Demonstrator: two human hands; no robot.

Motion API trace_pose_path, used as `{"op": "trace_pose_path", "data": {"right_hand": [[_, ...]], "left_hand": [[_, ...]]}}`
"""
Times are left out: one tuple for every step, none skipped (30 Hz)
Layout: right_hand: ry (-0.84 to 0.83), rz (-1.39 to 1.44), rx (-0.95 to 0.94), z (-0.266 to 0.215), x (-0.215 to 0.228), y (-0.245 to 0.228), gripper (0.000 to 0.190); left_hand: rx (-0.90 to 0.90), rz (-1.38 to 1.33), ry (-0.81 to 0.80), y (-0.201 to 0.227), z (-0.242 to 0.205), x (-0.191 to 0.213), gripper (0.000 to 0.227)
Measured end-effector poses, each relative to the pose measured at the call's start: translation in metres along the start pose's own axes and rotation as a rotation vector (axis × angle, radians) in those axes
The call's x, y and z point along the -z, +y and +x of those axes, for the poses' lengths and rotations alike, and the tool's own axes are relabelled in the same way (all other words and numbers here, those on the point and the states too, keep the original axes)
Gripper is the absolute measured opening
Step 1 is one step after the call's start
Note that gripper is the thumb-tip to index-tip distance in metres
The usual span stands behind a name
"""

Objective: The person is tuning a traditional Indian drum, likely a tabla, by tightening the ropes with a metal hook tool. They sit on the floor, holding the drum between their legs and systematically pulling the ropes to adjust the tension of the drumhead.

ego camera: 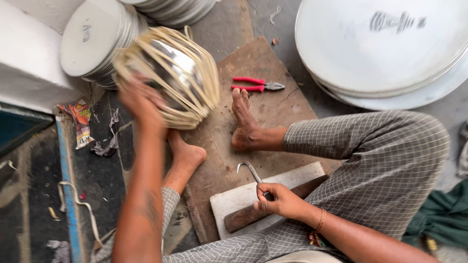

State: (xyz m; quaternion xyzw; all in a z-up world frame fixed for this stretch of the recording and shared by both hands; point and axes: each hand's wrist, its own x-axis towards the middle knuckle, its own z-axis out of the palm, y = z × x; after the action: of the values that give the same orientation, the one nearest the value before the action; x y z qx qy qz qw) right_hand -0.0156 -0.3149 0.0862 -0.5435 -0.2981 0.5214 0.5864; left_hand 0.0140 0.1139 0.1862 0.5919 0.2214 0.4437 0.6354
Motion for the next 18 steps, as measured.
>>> {"op": "trace_pose_path", "data": {"right_hand": [[0.026,-0.030,0.014,0.001,0.001,-0.001,0.039],[0.068,-0.089,0.001,0.002,0.002,-0.003,0.038],[0.109,-0.146,-0.009,0.005,0.005,-0.006,0.038],[0.151,-0.203,-0.017,0.007,0.008,-0.010,0.039],[0.195,-0.290,0.073,0.011,0.006,-0.014,0.036],[0.238,-0.375,0.165,0.017,0.005,-0.020,0.034],[0.286,-0.457,0.263,0.026,0.005,-0.026,0.032],[0.304,-0.596,0.399,0.037,0.007,-0.034,0.028],[0.329,-0.727,0.538,0.050,0.006,-0.041,0.025],[0.354,-0.857,0.679,0.066,0.006,-0.048,0.023],[0.361,-0.984,0.719,0.082,0.003,-0.052,0.021],[0.369,-1.111,0.758,0.101,0.001,-0.056,0.019],[0.366,-1.247,0.787,0.115,0.001,-0.056,0.018],[0.375,-1.347,0.719,0.130,0.001,-0.055,0.015],[0.384,-1.443,0.649,0.147,0.001,-0.055,0.013],[0.394,-1.538,0.575,0.163,0.002,-0.054,0.010],[0.422,-1.537,0.576,0.178,0.003,-0.053,0.010],[0.450,-1.536,0.576,0.194,0.005,-0.052,0.010]], "left_hand": [[-0.004,-0.064,-0.084,-0.010,-0.046,-0.007,0.028],[0.052,0.095,-0.094,-0.020,-0.084,-0.012,0.022],[0.198,0.012,-0.180,-0.030,-0.129,-0.011,0.035],[0.037,-0.019,-0.469,-0.038,-0.149,-0.012,0.022],[-0.139,0.214,-0.525,-0.042,-0.172,-0.005,0.028],[-0.310,0.453,-0.570,-0.046,-0.189,0.000,0.034],[-0.287,0.579,-0.561,-0.046,-0.198,0.008,0.032],[-0.261,0.703,-0.550,-0.046,-0.205,0.012,0.030],[-0.244,0.716,-0.534,-0.044,-0.207,0.018,0.031],[-0.227,0.728,-0.517,-0.041,-0.206,0.023,0.032],[-0.205,0.742,-0.513,-0.036,-0.204,0.029,0.033],[-0.098,0.751,-0.476,-0.032,-0.197,0.034,0.032],[0.017,0.750,-0.432,-0.029,-0.198,0.036,0.032],[0.133,0.746,-0.390,-0.027,-0.197,0.038,0.032],[0.059,0.701,-0.387,-0.024,-0.191,0.040,0.031],[-0.014,0.655,-0.383,-0.022,-0.184,0.040,0.031],[-0.085,0.607,-0.379,-0.021,-0.179,0.039,0.030],[0.040,0.606,-0.387,-0.021,-0.173,0.040,0.030]]}}
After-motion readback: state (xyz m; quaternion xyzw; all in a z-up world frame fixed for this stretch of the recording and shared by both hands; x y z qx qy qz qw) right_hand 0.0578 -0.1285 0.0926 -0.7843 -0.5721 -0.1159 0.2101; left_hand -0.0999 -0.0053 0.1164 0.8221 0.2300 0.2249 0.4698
